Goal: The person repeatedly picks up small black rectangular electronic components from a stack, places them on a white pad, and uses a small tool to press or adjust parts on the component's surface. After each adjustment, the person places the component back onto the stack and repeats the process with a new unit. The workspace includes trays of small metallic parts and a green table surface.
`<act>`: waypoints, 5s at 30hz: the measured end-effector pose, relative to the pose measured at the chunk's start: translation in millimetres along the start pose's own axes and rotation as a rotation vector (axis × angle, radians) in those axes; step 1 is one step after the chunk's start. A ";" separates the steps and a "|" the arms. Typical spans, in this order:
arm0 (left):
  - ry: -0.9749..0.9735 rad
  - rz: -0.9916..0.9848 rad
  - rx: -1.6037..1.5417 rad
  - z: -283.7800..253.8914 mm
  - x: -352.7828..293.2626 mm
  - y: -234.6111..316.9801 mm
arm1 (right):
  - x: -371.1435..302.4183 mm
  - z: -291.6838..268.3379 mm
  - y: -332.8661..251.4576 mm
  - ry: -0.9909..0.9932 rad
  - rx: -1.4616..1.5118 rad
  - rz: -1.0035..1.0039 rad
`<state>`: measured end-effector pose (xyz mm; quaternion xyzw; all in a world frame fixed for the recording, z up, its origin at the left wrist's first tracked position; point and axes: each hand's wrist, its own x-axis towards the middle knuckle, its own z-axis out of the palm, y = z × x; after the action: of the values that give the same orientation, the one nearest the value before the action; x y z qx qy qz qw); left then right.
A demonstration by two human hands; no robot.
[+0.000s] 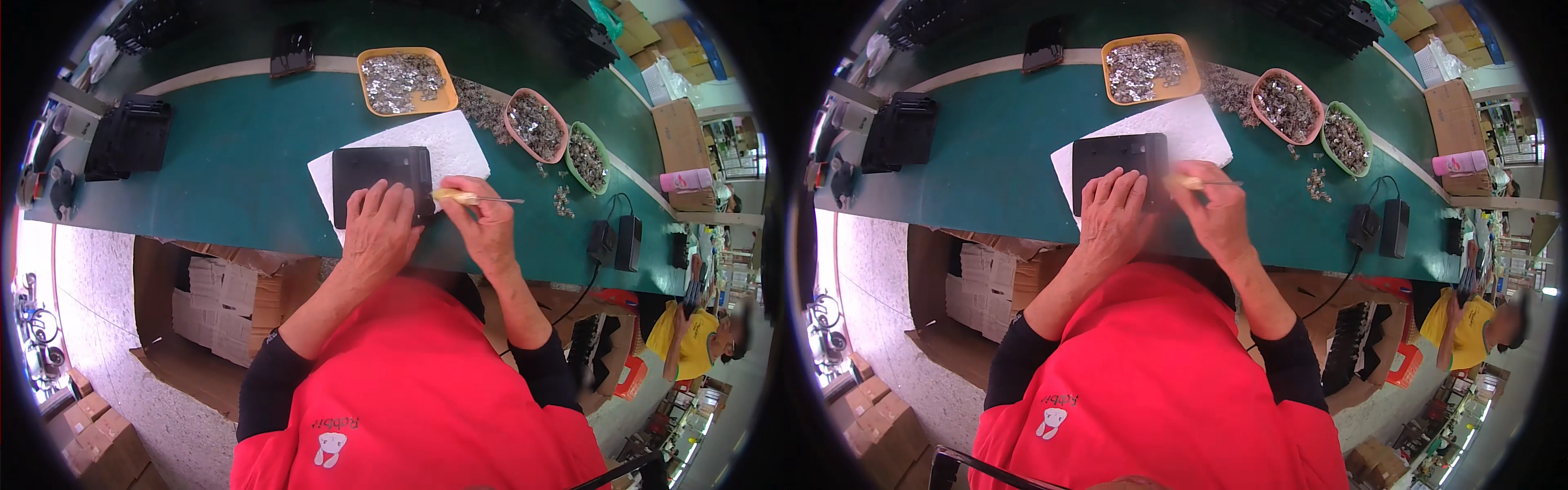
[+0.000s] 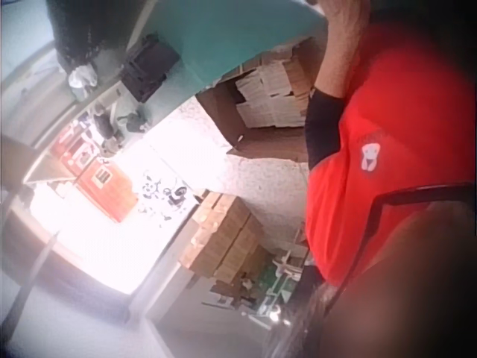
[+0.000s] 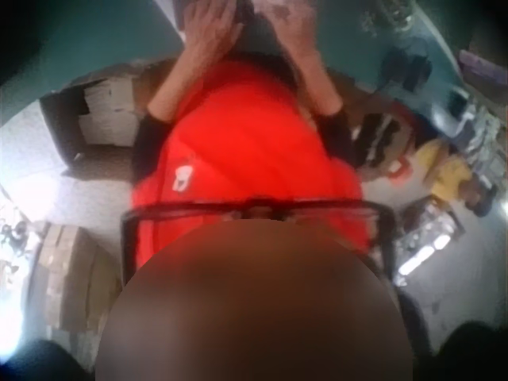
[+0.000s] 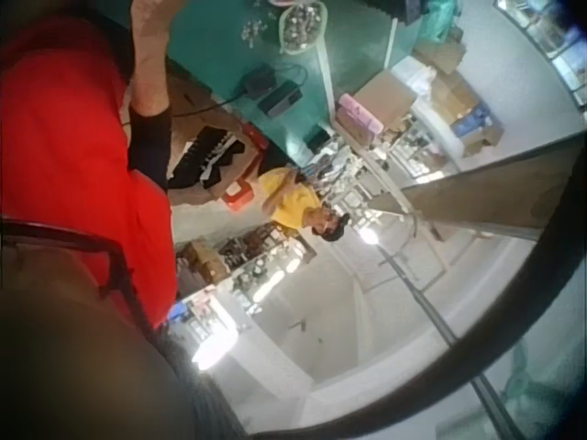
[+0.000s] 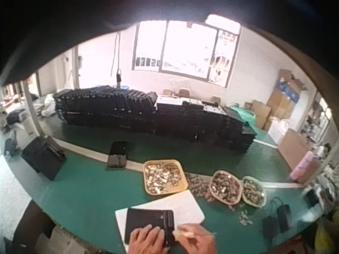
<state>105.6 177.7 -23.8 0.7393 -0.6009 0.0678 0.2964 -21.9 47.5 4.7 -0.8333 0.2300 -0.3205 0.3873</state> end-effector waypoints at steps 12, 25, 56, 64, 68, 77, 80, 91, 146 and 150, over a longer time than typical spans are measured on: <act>0.032 0.000 0.014 4.0 -3.6 -0.8 | 23.7 25.7 4.7 -0.014 -0.228 -0.215; -0.047 -0.042 0.035 -3.3 13.3 3.7 | 73.3 4.6 20.0 -0.082 0.408 0.553; -0.001 -0.083 0.018 -1.4 8.2 4.4 | 99.6 26.8 16.0 -0.216 -0.035 0.402; 0.004 -0.043 0.038 1.1 6.3 2.8 | 61.2 43.8 10.0 -0.029 -0.274 0.015; 0.021 -0.046 0.027 1.9 7.6 3.8 | 59.1 31.8 15.9 -0.061 0.023 0.215; 0.000 -0.055 0.045 -5.8 7.6 3.8 | 80.3 21.7 28.9 -0.096 0.065 0.374; 0.170 -0.088 -0.048 3.4 7.4 5.1 | 75.5 35.6 10.2 -0.042 -0.229 0.038; 0.185 0.001 0.180 10.4 -2.6 12.3 | 73.9 32.3 34.1 -0.055 -0.256 -0.014; 0.208 -0.888 -1.815 -17.2 121.6 13.8 | 14.4 -51.0 12.4 0.171 0.905 0.563; 0.148 -0.855 -1.877 -13.5 149.2 33.4 | 29.0 -72.0 20.4 0.252 0.957 0.546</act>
<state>118.1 54.8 67.2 0.3564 -0.0795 -0.4939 0.7892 -55.9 -18.8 34.4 -0.4305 0.3109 -0.3745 0.7601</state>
